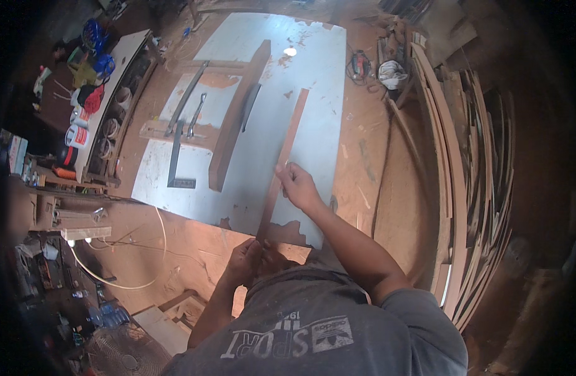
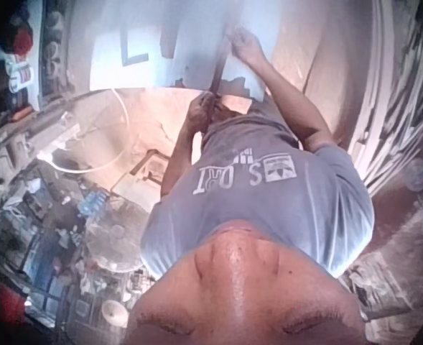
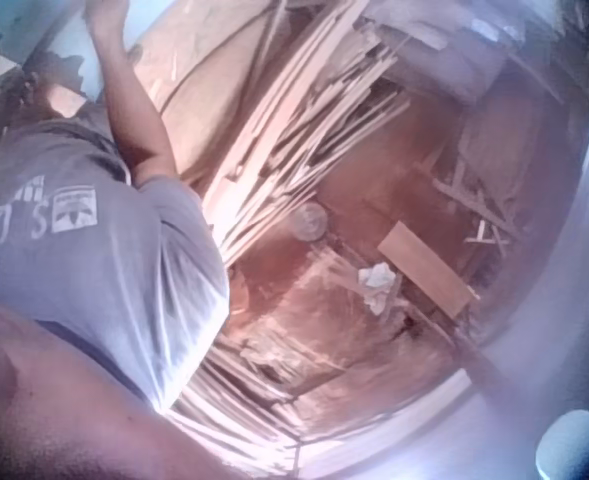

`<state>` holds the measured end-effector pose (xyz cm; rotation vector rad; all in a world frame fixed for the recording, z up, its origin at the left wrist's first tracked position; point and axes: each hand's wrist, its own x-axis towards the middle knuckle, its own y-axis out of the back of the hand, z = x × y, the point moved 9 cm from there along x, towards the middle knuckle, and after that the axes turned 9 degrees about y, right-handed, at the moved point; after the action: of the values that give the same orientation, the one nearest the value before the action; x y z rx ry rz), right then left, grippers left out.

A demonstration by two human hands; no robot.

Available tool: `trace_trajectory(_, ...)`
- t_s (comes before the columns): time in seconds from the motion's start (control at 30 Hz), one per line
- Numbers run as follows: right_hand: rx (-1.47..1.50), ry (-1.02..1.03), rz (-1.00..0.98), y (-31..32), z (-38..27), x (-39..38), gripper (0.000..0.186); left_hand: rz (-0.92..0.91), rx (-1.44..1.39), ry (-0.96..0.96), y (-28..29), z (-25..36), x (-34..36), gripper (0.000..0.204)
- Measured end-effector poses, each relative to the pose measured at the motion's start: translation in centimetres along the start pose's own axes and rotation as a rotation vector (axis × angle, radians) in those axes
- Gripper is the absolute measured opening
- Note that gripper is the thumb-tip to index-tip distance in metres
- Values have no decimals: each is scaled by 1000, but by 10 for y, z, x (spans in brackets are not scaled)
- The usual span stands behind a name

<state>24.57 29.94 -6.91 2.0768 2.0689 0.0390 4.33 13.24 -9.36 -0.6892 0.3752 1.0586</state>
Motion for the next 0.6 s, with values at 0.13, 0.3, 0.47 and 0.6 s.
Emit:
trace_trajectory(0.13, -103, 61, -72, -24, 3, -12, 55, 7, -56, -1, 16, -17, -10, 42)
trace_trajectory(0.3, -41, 54, -144, -56, 18, -21, 55, 2, -88, 8, 38, -34, -26, 41)
trace_trajectory(0.47, -30, 22, -222, -84, 34, -36, 55, -3, -94, -8, 60, -53, -41, 44)
trace_trajectory(0.6, -22, 66, -300, -98, 35, -43, 56, 45, -122, 52, 79, -71, -52, 44)
